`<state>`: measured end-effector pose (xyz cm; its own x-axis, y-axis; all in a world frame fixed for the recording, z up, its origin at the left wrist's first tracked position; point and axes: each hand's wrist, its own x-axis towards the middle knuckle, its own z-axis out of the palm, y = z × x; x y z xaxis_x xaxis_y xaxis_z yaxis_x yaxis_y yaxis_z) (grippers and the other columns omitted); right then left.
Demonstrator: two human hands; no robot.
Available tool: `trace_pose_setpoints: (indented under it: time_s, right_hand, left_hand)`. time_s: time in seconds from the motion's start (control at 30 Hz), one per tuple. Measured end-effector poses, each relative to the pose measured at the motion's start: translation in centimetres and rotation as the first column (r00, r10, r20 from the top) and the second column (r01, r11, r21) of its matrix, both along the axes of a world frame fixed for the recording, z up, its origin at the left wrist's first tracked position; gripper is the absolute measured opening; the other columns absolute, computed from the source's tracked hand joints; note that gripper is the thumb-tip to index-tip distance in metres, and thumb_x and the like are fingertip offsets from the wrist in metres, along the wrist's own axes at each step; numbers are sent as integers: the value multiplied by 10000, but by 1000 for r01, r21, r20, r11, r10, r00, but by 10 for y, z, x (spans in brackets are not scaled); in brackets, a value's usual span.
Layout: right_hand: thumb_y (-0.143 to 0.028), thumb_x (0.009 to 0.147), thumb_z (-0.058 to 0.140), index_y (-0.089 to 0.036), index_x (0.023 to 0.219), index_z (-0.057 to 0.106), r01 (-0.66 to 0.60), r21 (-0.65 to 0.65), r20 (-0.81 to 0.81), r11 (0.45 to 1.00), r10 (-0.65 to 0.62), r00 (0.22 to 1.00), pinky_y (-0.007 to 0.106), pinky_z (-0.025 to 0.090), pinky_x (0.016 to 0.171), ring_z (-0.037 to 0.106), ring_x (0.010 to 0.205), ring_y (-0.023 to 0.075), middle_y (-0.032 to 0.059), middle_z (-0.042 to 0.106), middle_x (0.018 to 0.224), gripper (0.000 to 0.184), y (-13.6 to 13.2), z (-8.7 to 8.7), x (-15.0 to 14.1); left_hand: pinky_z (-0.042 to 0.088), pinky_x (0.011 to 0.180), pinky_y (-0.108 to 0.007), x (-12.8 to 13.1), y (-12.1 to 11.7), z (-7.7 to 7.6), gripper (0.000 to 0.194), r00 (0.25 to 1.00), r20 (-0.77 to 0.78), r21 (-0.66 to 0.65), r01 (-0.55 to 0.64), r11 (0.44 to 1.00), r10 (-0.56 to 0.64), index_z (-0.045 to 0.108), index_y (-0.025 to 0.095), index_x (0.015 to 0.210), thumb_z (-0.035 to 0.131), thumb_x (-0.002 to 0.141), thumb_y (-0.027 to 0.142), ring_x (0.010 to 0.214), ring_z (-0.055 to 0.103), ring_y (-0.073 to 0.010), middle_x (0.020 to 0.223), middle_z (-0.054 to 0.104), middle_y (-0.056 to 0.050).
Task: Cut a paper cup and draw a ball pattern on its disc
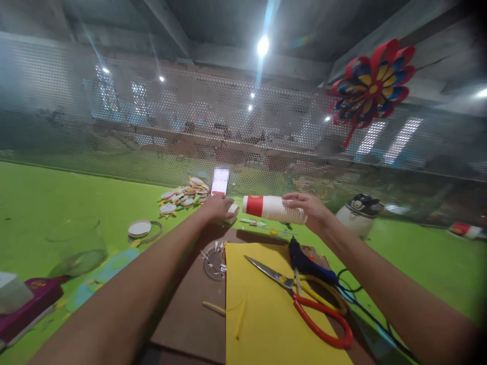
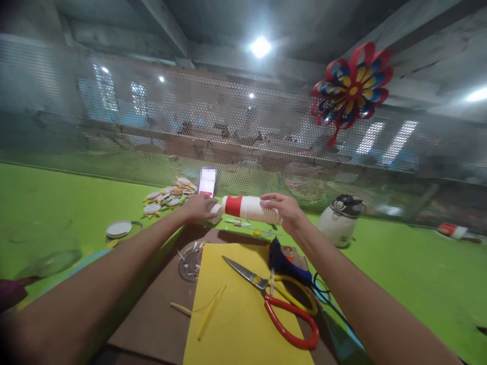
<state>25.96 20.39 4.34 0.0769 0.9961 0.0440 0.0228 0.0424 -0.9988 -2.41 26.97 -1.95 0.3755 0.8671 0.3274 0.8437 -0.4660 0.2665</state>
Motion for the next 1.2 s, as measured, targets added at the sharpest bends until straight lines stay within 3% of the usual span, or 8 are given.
trace_pose_setpoints:
  time_s: [0.1,0.23,0.3,0.37,0.5,0.7,1.03,1.2]
  right_hand:
    - [-208,432,857,-170,768,708,0,-5,-5,1000,0,1000,296,483,485,604,518,158,13,691,660,370,-13,1,0]
    - [-231,417,877,-168,768,708,-12,-5,-7,1000,12,1000,301,480,503,608,527,158,11,696,675,396,-28,2,-7]
    - [-238,413,877,-167,767,708,-22,-5,0,1000,22,1000,305,476,510,606,524,160,11,693,661,398,-34,3,-13]
    - [-249,415,872,-167,771,710,-35,1,11,999,35,999,310,472,515,600,517,162,12,688,644,400,-41,4,-20]
    - [-262,416,863,-165,764,710,-56,18,36,998,55,998,311,458,510,588,501,161,6,678,617,392,-56,5,-30]
    - [-263,415,850,-166,738,702,-50,8,42,999,49,998,299,436,482,563,472,151,2,661,577,369,-79,5,-32]
    - [-270,399,860,-167,714,693,-32,1,-19,999,32,999,297,447,509,563,487,142,-10,647,559,371,-97,-1,-27]
    - [-266,404,868,-166,717,699,-46,-4,-37,999,46,998,305,442,509,567,505,157,3,647,566,370,-99,-7,-23]
  left_hand:
    - [498,973,-511,4,-10,16,378,1000,16,24,12,1000,-13,569,178,1277,612,941,345,1169,579,-273,1339,560,-114]
    - [491,984,-485,14,-39,46,490,986,35,23,165,986,-166,474,195,1395,593,940,331,1212,563,-278,1426,508,-125]
    - [476,1001,-376,24,-58,58,635,969,7,6,246,969,-246,448,237,1430,655,853,399,1238,552,-263,1446,511,-105]
    - [468,985,-383,35,-77,64,774,956,-36,3,291,957,-290,503,241,1378,743,707,543,1190,573,-299,1358,582,-103]
    - [484,880,-419,51,-104,66,640,965,-73,25,255,967,-252,576,201,1239,667,732,582,1057,615,-324,1191,657,-138]
    - [492,742,-350,47,-122,68,478,952,-84,-25,294,955,-295,590,233,1177,587,771,486,920,651,-259,1116,697,-84]
    - [477,909,-436,57,-138,68,666,950,-122,-71,281,957,-288,483,211,1380,561,762,447,1105,599,-318,1279,626,-139]
    - [474,898,-431,58,-142,68,667,941,-154,-81,292,953,-301,494,211,1371,565,760,469,1083,599,-314,1226,648,-132]
